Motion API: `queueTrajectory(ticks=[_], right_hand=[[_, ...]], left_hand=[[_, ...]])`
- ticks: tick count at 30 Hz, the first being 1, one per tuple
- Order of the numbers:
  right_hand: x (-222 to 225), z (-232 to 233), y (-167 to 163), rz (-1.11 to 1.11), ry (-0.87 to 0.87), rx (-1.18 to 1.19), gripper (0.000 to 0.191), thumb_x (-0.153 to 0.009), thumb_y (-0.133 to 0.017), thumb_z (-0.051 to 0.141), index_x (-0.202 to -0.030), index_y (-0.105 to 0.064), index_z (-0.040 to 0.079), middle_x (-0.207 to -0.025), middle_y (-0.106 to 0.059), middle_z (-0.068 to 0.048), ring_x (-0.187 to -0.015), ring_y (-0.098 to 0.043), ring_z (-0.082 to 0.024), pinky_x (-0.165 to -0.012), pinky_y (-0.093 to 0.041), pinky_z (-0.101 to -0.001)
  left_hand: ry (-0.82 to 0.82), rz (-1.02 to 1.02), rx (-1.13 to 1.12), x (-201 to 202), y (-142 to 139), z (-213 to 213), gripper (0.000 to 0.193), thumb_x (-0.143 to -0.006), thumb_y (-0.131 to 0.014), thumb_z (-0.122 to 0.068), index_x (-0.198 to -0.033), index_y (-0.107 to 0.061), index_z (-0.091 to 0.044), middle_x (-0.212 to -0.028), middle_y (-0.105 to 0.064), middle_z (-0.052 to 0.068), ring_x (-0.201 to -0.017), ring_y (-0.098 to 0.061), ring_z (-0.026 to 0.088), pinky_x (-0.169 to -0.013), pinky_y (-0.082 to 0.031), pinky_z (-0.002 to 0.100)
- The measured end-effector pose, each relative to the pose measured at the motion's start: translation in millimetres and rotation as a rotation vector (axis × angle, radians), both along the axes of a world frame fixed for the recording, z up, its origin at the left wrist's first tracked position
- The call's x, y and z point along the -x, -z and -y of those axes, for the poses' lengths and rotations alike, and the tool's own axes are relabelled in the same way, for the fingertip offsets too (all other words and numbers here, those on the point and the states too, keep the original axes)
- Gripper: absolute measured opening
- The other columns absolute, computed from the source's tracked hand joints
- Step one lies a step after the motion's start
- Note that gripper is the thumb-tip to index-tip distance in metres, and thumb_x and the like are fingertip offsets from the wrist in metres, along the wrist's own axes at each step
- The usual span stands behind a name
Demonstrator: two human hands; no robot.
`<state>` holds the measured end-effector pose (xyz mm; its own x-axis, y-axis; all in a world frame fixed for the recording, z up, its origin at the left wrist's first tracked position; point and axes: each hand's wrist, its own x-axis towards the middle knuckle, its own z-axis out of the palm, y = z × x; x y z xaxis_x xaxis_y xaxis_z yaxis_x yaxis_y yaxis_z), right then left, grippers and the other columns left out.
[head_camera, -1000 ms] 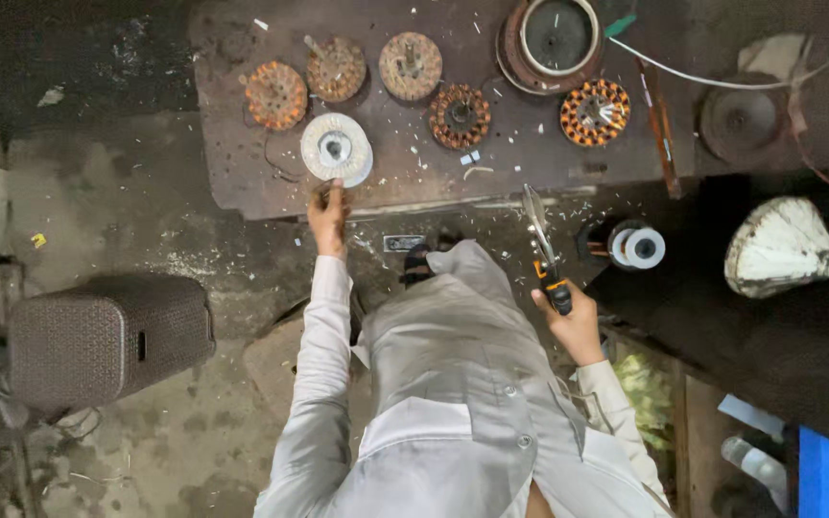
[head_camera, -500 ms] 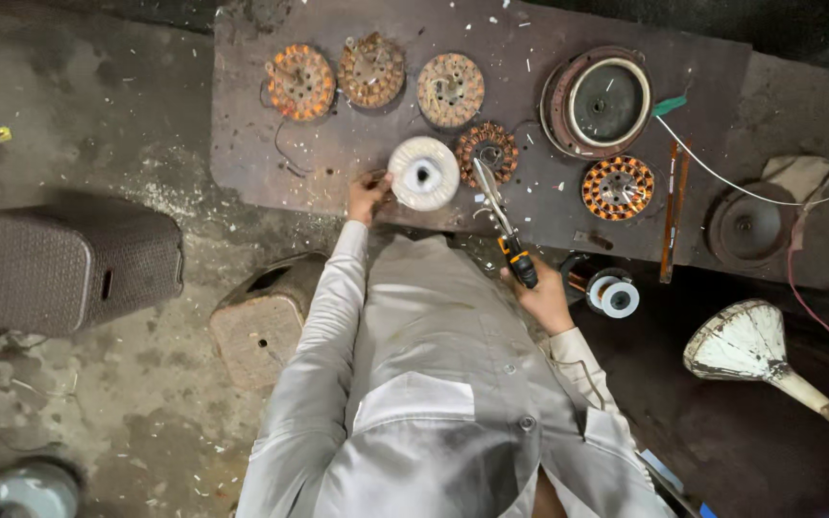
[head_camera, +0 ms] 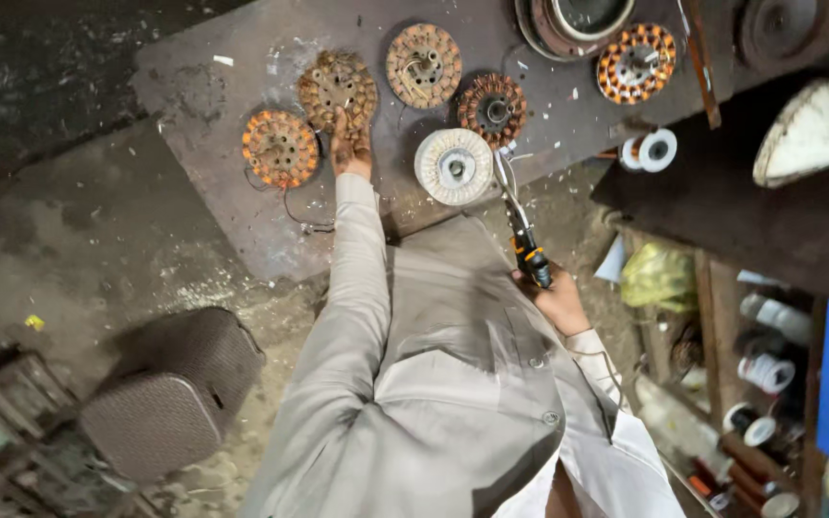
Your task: The person uses pliers to cut and adjust copper windings on several circular stator components on a workbench. The person repeatedly picks up and sets down the pliers while working on each stator, occasionally moving the components to different positions on the table.
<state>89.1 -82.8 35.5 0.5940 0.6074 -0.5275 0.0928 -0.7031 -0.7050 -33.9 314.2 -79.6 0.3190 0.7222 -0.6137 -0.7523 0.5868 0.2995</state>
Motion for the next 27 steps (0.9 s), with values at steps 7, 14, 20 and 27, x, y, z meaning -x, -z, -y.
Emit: queueTrajectory(ticks=[7,14,20,27], right_hand=[[51.5,29.0,6.0,-0.020,0.144,0.076,0.031,-0.084,-0.079,0.019,-0.108,-0.072,0.001,-0.088,-0.075,-0.003,-0.081,-0.063,-0.009,-0.075,-0.052,-0.0293],[48.3,60.7,2.8,0.098,0.068,0.204,0.037,-0.085,-0.083,0.024,-0.110,-0.071,-0.001,-0.079,-0.070,-0.010,-0.072,-0.055,-0.015,-0.070,-0.050,-0.0327],[58.4,75.4,4.4,0.064,0.152,0.123,0.042,-0.084,-0.081,0.026,-0.116,-0.070,0.002,-0.082,-0.072,-0.013,-0.073,-0.059,-0.014,-0.071,-0.051,-0.0327],[44.5,93.5,20.2,0.079,0.064,0.109,0.038,-0.084,-0.079,0.029,-0.109,-0.070,0.002,-0.088,-0.073,-0.017,-0.074,-0.067,-0.021,-0.072,-0.053,-0.0365]], left_hand=[[0.388,-0.162,0.027,51.0,-24.7,53.7,0.040,-0.093,-0.081,-0.017,-0.129,-0.068,-0.002,-0.124,-0.072,0.010,-0.110,-0.067,0.022,-0.095,-0.053,0.031],[0.595,-0.161,-0.264,32.5,-40.6,115.1,0.038,-0.086,-0.082,-0.003,-0.121,-0.068,0.000,-0.116,-0.072,0.009,-0.107,-0.069,0.021,-0.098,-0.055,0.036],[0.680,-0.210,-0.248,-10.6,-30.9,138.9,0.037,-0.085,-0.084,-0.004,-0.119,-0.069,0.003,-0.113,-0.074,0.011,-0.101,-0.071,0.020,-0.093,-0.057,0.036],[0.938,-1.008,-0.923,-10.7,-47.0,132.5,0.046,-0.089,-0.083,-0.039,-0.111,-0.069,-0.001,-0.101,-0.075,0.019,-0.094,-0.073,0.034,-0.084,-0.058,0.042]])
